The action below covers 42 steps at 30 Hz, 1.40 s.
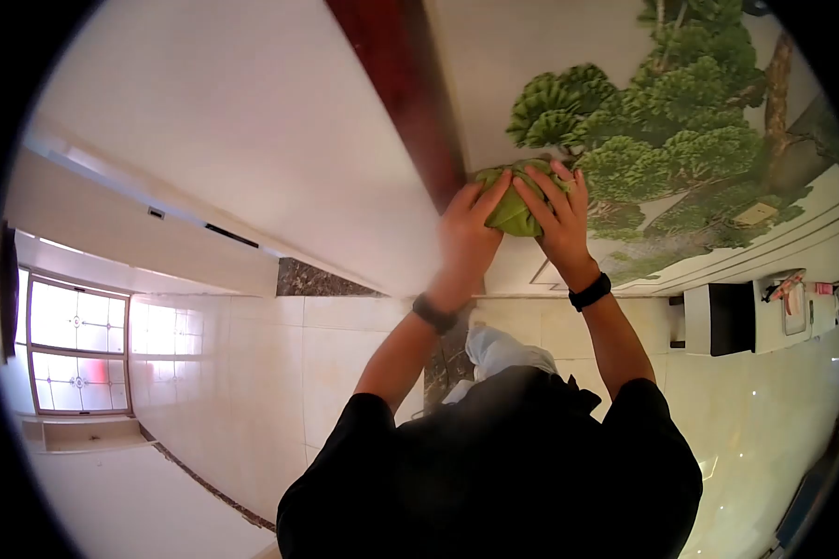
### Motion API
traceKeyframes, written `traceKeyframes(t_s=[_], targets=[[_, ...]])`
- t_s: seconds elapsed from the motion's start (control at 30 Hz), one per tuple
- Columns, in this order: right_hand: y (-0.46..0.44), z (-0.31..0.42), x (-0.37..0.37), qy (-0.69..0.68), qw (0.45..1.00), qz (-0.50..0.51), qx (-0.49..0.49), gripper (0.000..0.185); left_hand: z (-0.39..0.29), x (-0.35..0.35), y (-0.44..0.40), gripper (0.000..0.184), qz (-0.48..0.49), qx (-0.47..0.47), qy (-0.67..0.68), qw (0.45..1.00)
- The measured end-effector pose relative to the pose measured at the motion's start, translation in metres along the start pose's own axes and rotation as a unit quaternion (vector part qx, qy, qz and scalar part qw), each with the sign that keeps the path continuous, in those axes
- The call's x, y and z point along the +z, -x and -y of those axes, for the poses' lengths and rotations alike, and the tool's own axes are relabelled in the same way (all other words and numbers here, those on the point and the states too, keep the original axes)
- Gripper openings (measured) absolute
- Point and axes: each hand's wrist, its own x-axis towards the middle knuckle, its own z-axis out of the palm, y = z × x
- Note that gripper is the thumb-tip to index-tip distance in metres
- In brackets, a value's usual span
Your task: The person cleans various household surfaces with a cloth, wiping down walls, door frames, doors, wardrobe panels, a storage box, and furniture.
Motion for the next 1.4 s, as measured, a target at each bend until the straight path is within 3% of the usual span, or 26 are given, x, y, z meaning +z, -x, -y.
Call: traceKeyframes(t_s=[0.27,0.4,0.5,0.57,0.77,1.0,1.1,1.23,1.3,1.4], targets=[[0.002,-0.081,-0.061,0.029,0.982,-0.162,0.087,0.053,-0.084,0.066,-0.056,0.069,0.032,0.129,0.011,0.991],[0.06,-0.135,-0.077,0.036,0.985,-0.135,0.106,0.052,-0.107,0.118,-0.041,0.07,0.063,0.151,-0.001,0.987],[0.122,-0.173,-0.062,-0.027,0.98,-0.143,0.133,0.052,-0.113,0.158,-0.014,0.069,0.119,0.124,-0.026,0.985],[0.142,-0.185,-0.071,-0.056,0.983,-0.086,0.153,0.052,-0.115,0.182,0.005,0.068,0.126,0.106,-0.017,0.986],[0.137,-0.235,-0.134,-0.068,0.991,0.015,0.117,0.053,-0.161,0.226,-0.001,0.066,0.162,0.053,-0.017,0.985],[0.146,-0.273,-0.163,-0.081,0.977,-0.106,0.166,0.057,-0.217,0.272,-0.024,0.065,0.129,0.117,-0.022,0.984],[0.178,-0.274,-0.145,-0.103,0.967,-0.113,0.204,0.059,-0.209,0.288,-0.004,0.065,0.183,0.084,-0.015,0.979],[0.189,-0.256,-0.119,-0.159,0.965,-0.06,0.201,0.053,-0.173,0.277,0.027,0.066,0.199,0.017,-0.019,0.98],[0.178,-0.25,-0.109,-0.177,0.972,-0.024,0.153,0.055,-0.152,0.262,0.036,0.067,0.187,-0.001,-0.015,0.982],[0.147,-0.239,-0.108,-0.221,0.97,0.016,0.104,0.058,-0.171,0.223,0.007,0.064,0.135,-0.064,-0.034,0.988]])
